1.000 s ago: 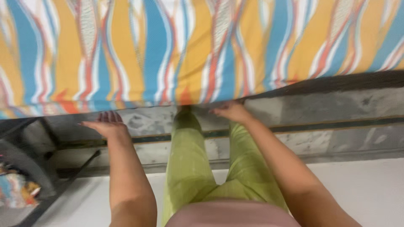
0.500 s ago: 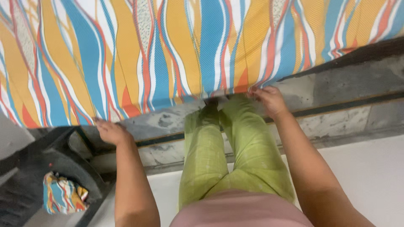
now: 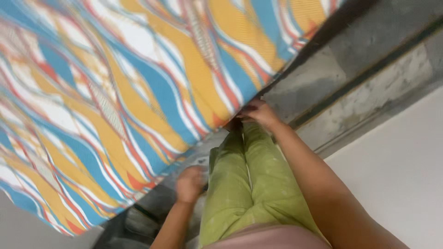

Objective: The person adjusts a patterned bedsheet on a mattress, smoothing and tucking the fabric around the edges. The person moves around the bed to reach different sides and corners, ensuring the sheet is evenly spread.

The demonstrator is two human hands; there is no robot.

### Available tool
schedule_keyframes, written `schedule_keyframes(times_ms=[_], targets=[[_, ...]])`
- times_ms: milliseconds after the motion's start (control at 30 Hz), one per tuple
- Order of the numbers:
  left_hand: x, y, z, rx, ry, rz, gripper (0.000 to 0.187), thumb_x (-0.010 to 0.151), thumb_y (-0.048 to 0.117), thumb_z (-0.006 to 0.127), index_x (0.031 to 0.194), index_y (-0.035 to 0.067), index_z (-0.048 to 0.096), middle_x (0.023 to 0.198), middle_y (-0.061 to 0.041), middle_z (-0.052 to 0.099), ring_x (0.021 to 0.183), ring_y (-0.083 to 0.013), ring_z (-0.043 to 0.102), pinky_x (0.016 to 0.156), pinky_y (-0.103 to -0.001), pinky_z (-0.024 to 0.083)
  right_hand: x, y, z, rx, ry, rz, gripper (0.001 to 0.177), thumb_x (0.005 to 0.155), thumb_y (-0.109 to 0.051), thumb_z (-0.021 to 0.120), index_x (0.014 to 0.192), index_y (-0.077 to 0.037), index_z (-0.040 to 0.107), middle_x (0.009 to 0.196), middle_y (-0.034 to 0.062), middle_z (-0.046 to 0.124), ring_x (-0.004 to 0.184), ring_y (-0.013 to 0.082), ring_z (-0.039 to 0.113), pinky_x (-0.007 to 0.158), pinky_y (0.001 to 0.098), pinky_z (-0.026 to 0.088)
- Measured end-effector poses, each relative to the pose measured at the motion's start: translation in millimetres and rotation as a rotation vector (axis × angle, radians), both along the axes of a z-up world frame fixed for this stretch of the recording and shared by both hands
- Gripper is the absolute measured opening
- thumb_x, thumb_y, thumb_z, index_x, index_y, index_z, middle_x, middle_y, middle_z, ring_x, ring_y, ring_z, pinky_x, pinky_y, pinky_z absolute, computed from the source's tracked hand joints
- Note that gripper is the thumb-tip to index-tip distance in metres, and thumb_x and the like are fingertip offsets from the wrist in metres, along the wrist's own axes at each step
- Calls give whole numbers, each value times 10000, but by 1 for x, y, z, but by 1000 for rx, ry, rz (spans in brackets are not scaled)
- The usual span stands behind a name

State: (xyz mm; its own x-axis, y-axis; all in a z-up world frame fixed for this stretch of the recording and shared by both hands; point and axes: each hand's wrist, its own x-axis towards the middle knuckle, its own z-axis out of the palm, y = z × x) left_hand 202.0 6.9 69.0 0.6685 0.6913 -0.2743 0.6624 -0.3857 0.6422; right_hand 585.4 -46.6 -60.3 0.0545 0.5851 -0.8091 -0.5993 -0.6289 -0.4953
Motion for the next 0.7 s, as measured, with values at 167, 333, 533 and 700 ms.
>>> schedule_keyframes(times_ms=[167,333,533,700], targets=[[246,107,61,66,-305,-763,383,822,145,707,1187,46,644,1172,-147,650,1084,-339,616,905,-450,507,-17,-1,-71,195,-409,185,526,900,-206,701,1339,38,547,1258,257,630,1135,394,624,891,464,543],[375,143,25,369,6,-1432,264,902,190,636,1145,105,696,1191,-84,674,1170,-286,601,1016,-398,475,-34,14,-99,307,-1135,197,807,904,-382,681,1480,94,375,1437,355,450,1314,496,425,1054,501,372],[425,100,-77,598,661,-1749,453,947,323,634,1299,43,683,1280,-109,674,1206,-276,588,1007,-398,437,-37,38,-75,67,-1121,-136,715,914,-339,687,1460,52,440,1425,303,508,1291,433,484,1046,466,411],[434,89,-98,672,958,-1988,465,948,335,633,1310,48,676,1298,-109,663,1224,-285,574,1017,-425,415,-62,60,-79,231,-602,-177,642,923,-303,692,1443,17,494,1415,260,555,1271,380,533,1040,436,443]])
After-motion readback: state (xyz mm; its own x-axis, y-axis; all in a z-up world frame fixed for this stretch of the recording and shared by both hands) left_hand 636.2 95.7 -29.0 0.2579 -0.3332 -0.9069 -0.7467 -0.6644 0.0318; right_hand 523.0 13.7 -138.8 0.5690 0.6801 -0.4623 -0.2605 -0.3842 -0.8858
